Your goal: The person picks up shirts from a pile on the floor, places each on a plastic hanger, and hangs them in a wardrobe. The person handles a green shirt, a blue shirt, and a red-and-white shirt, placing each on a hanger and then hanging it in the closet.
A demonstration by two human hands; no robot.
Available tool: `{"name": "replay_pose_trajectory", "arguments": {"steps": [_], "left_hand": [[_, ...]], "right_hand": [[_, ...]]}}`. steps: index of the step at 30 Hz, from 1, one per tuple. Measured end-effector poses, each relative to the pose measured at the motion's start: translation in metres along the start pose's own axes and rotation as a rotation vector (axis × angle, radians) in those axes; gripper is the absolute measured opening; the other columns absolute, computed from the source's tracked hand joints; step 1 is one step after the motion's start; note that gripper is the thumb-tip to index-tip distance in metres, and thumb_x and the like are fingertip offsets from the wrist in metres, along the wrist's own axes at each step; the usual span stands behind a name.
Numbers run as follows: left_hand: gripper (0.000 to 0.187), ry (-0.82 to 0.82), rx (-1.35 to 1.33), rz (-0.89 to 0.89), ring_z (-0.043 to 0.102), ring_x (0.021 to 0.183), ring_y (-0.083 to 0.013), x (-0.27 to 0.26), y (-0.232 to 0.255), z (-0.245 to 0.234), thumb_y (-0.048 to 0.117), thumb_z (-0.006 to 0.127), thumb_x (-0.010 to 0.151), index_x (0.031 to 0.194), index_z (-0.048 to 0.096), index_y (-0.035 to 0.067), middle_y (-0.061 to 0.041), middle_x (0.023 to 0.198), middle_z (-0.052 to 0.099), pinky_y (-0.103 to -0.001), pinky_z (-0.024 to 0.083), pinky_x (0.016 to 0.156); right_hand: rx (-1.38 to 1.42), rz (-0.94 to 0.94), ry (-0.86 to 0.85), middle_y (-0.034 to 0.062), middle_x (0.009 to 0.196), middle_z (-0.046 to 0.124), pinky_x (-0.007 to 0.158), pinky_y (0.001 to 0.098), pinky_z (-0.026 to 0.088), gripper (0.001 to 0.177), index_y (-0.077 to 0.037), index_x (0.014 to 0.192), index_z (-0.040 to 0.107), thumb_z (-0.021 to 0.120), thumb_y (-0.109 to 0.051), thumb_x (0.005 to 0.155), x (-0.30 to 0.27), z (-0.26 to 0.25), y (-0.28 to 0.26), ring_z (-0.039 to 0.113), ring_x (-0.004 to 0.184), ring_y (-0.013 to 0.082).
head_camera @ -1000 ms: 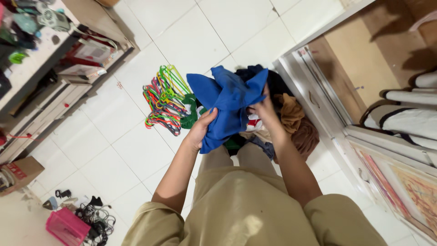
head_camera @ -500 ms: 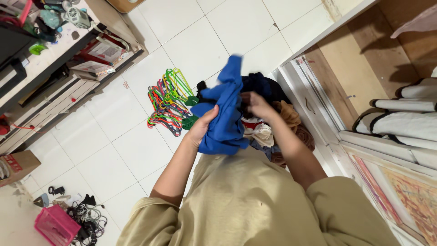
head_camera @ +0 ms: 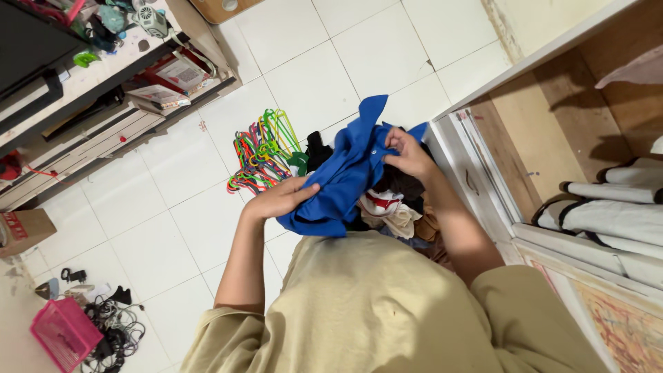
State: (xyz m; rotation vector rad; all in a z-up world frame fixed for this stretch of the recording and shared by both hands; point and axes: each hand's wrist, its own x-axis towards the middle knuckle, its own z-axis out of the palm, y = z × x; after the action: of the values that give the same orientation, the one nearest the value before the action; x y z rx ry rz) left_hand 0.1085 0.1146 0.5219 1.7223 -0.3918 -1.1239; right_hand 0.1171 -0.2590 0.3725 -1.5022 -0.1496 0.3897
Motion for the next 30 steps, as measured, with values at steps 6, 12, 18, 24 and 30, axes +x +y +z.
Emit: {"name": "replay_pose_trajectory", "arguments": {"steps": [6, 12, 18, 24, 30], "left_hand": [[0.052, 0.157, 0.759, -0.178, 0.064, 0.112, -0.0387, 0.001, 0.03, 0.015, 0.044, 0.062, 0.098, 0.128, 0.064, 0.002, -0.023, 0.12, 0.069, -0.044, 0.05, 0.099], [0.074, 0.723, 0.466, 0.551, 0.047, 0.133, -0.0418, 0.027, 0.082, 0.044, 0.028, 0.083, 0.082, 0.142, 0.048, 0.002, -0.025, 0.147, 0.048, -0.048, 0.042, 0.11], [0.083, 0.616, 0.623, 0.886, 0.041, 0.144, -0.0448, 0.044, 0.121, 0.041, 0.018, 0.081, 0.073, 0.146, 0.046, 0.004, -0.017, 0.149, 0.053, -0.062, 0.016, 0.121], [0.04, 0.409, 0.559, 0.712, 0.066, 0.11, -0.0305, 0.058, 0.118, 0.034, 0.009, 0.073, 0.079, 0.119, 0.068, 0.009, -0.01, 0.111, 0.07, -0.042, 0.048, 0.105], [0.026, 0.638, -0.036, 0.923, 0.073, 0.115, -0.0292, 0.068, 0.079, 0.045, -0.002, 0.054, 0.088, 0.112, 0.063, 0.002, -0.016, 0.116, 0.073, -0.042, 0.055, 0.107]], "right_hand": [[0.021, 0.049, -0.173, 0.0121, 0.123, 0.06, 0.083, 0.0286, 0.05, 0.076, -0.012, 0.145, 0.031, 0.059, 0.014, 0.08, -0.023, 0.021, -0.129, 0.06, 0.105, 0.0176], [-0.44, 0.102, -0.297, 0.0153, 0.144, 0.053, 0.098, 0.0365, 0.054, 0.102, -0.018, 0.163, 0.019, 0.07, 0.003, 0.078, -0.032, 0.055, -0.215, 0.064, 0.127, 0.0321], [-0.594, -0.092, -0.206, 0.0146, 0.137, 0.06, 0.101, 0.0405, 0.056, 0.072, -0.01, 0.147, 0.042, 0.068, 0.002, 0.08, -0.05, 0.058, -0.256, 0.062, 0.131, 0.0281], [-0.9, -0.172, -0.009, 0.0113, 0.114, 0.068, 0.081, 0.0356, 0.058, 0.044, -0.007, 0.12, 0.06, 0.074, -0.006, 0.079, -0.078, 0.052, -0.286, 0.07, 0.097, 0.0252], [-1.275, 0.135, 0.102, 0.0095, 0.086, 0.069, 0.082, 0.0456, 0.051, 0.028, -0.01, 0.103, 0.069, 0.082, -0.019, 0.079, -0.109, 0.053, -0.288, 0.064, 0.084, 0.0321]]}}
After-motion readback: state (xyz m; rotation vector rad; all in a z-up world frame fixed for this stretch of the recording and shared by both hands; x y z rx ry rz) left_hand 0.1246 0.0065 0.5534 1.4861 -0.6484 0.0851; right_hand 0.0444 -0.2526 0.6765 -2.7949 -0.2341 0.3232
